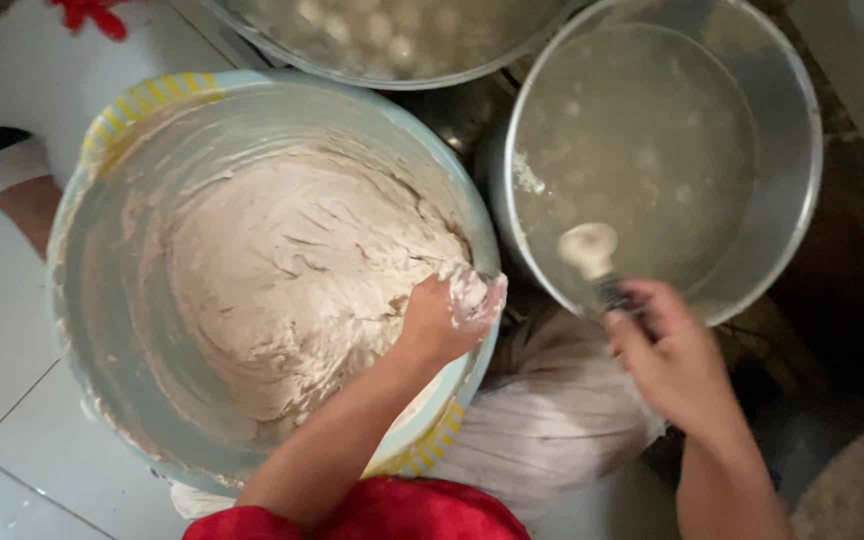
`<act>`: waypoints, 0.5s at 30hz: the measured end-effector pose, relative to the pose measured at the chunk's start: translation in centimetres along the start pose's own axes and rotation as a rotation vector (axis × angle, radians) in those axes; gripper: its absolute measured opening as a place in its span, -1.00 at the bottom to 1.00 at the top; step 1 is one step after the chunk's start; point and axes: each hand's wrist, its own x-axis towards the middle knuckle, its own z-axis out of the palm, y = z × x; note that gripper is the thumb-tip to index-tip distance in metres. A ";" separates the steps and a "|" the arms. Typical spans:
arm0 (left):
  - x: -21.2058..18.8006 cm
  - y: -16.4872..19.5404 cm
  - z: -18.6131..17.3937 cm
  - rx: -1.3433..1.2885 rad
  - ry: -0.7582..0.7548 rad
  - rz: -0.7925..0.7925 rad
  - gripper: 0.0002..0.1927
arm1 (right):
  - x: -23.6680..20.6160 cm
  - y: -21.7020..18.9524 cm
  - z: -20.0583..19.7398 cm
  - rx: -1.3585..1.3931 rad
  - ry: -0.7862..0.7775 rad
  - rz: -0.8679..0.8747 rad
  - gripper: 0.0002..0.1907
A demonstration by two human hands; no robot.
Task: The person sits on the floor beside a large basin of thick dough and a basin of water. They scoop a portion of dough with a measuring spoon, dip and shape it by hand into a ball, and drop the ball into a water-filled pot, repeating this cycle continuously.
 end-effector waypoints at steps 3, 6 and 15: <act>-0.4 0.4 0.1 -0.056 -0.011 0.034 -0.66 | -2.0 -0.1 1.6 -0.114 -0.182 -0.029 -0.61; -0.8 0.4 0.5 -0.091 -0.014 0.201 -0.78 | -3.5 -1.4 3.2 -0.399 -0.055 -0.611 -0.57; 0.6 -0.3 0.1 0.166 -0.037 0.062 -0.71 | -2.7 -2.2 2.6 -0.039 -0.283 0.017 -0.49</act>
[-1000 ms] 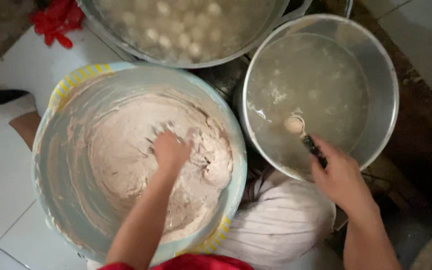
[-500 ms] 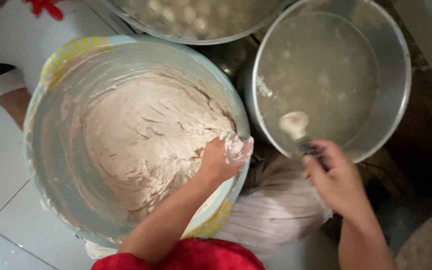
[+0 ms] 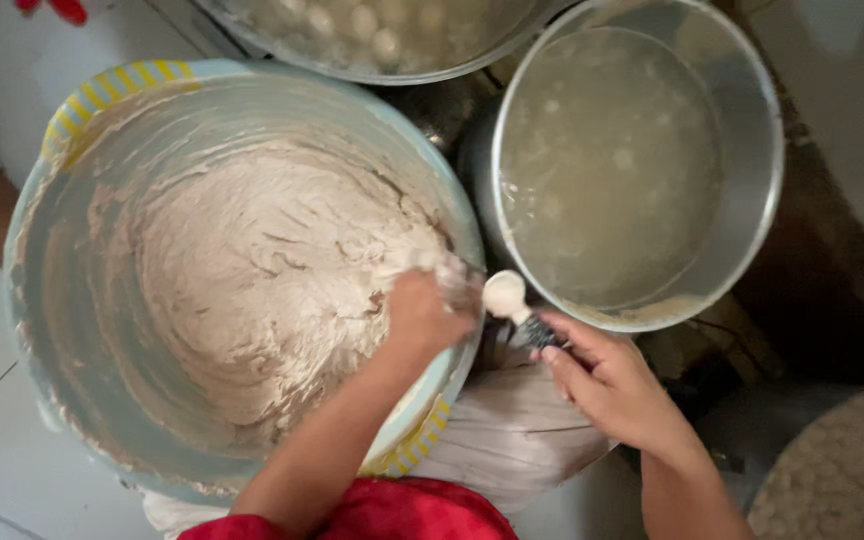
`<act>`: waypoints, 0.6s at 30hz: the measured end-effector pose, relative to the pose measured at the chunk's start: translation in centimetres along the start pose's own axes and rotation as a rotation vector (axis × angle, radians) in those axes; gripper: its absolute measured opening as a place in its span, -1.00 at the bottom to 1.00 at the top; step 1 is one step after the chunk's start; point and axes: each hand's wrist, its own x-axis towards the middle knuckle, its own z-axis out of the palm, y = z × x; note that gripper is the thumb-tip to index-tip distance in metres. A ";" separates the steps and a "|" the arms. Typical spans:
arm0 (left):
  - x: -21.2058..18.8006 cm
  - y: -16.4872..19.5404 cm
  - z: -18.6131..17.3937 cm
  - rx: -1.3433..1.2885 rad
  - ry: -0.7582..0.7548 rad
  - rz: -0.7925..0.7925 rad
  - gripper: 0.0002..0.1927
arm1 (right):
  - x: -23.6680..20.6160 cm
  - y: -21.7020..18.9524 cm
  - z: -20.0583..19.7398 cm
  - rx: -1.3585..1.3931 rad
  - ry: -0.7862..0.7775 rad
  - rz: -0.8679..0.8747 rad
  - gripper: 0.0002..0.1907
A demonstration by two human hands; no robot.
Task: The person sits on the floor beside a large basin of thick dough and a basin of water. They scoop a portion of dough with a measuring spoon, dip and shape it by hand into a ball, and drop the ball into a water-filled pot, repeating this cycle continuously.
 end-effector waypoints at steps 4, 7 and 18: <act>-0.2 -0.8 0.2 0.062 0.085 -0.195 -0.71 | -0.3 -0.1 -2.3 -0.411 0.344 -0.159 -0.51; -0.8 -1.4 1.0 -0.078 0.123 -0.147 -0.73 | 0.2 -0.5 -3.6 -0.598 0.465 -0.232 -0.55; -2.4 0.2 1.7 -0.428 0.109 0.095 -0.70 | -1.1 1.0 1.3 -0.457 0.200 -0.424 -0.49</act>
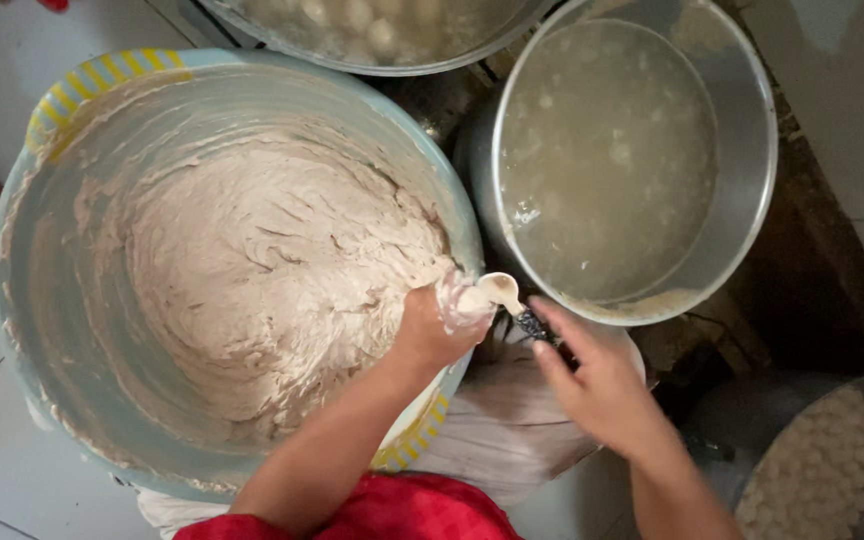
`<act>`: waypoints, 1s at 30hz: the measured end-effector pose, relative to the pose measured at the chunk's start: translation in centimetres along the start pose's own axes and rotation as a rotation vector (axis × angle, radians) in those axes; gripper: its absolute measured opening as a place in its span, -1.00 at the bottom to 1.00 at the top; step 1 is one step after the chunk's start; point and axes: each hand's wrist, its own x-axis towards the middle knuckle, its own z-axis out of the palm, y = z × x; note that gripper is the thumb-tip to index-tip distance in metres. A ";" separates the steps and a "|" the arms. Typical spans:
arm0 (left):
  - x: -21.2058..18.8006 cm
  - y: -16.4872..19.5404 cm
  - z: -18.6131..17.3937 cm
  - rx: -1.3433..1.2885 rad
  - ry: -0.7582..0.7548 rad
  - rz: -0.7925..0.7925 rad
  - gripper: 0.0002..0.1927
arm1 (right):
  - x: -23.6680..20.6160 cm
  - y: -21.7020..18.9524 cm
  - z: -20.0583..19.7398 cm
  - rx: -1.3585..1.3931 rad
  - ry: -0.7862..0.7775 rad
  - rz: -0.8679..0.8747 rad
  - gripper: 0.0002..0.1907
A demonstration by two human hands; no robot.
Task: The person sits on the floor beside a large basin of thick dough and a basin of water. They scoop a portion of dough with a measuring spoon, dip and shape it by hand into a ball, and drop the ball into a water-filled pot, repeating this cycle continuously.
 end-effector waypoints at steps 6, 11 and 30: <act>0.8 1.3 0.2 0.214 -0.078 -0.065 -0.80 | 1.0 -1.2 1.0 0.398 -0.233 0.421 -0.47; 1.6 0.8 -0.7 0.544 -0.110 -0.142 -0.74 | 0.7 0.6 -0.7 0.480 -0.217 0.520 -0.42; 0.4 0.0 -0.1 0.184 -0.049 -0.083 -0.82 | 0.3 0.6 0.7 0.097 0.042 -0.064 -0.54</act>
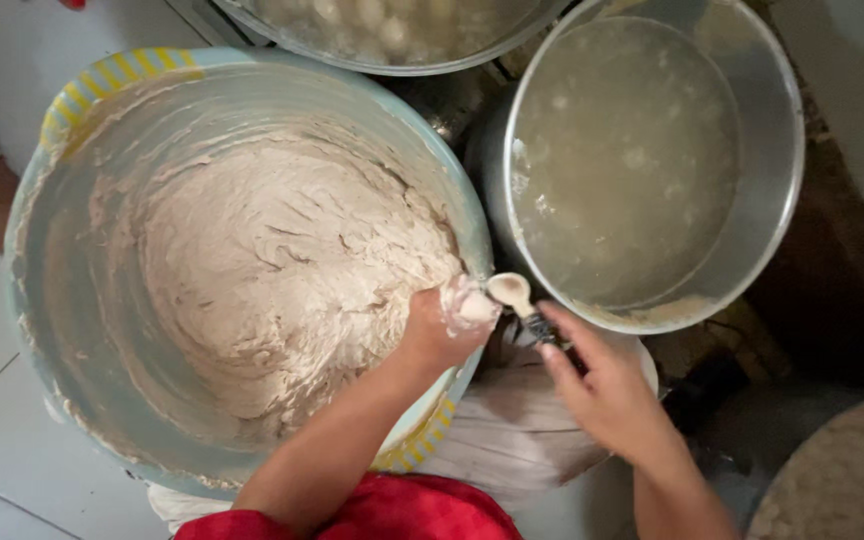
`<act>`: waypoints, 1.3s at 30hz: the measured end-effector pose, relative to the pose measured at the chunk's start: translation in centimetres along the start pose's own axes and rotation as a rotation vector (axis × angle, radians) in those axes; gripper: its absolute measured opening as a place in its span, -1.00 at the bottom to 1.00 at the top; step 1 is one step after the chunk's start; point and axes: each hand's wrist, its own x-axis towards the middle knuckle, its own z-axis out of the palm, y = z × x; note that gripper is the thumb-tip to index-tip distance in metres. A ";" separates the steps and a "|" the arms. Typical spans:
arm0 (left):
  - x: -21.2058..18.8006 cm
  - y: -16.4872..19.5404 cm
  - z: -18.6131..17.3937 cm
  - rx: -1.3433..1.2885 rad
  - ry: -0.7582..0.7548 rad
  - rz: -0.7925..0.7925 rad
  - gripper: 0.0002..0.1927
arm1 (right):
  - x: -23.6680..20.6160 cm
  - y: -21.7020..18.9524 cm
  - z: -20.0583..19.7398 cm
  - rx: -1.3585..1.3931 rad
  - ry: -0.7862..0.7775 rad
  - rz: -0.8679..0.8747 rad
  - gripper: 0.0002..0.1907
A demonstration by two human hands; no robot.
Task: The person sits on the floor beside a large basin of thick dough and a basin of water. They scoop a portion of dough with a measuring spoon, dip and shape it by hand into a ball, and drop the ball into a water-filled pot, repeating this cycle continuously.
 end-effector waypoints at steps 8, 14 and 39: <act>1.3 0.5 -0.7 0.060 -0.165 -0.197 -0.78 | 1.6 0.5 0.9 0.505 -0.309 0.573 -0.49; 7.9 -3.6 -2.9 0.367 -0.171 -0.293 -0.41 | 2.0 2.8 -2.4 0.496 -0.192 0.586 -0.44; 2.9 -3.6 -5.8 0.340 -0.297 0.054 -0.71 | 1.3 1.7 6.2 0.056 0.337 -0.023 -0.67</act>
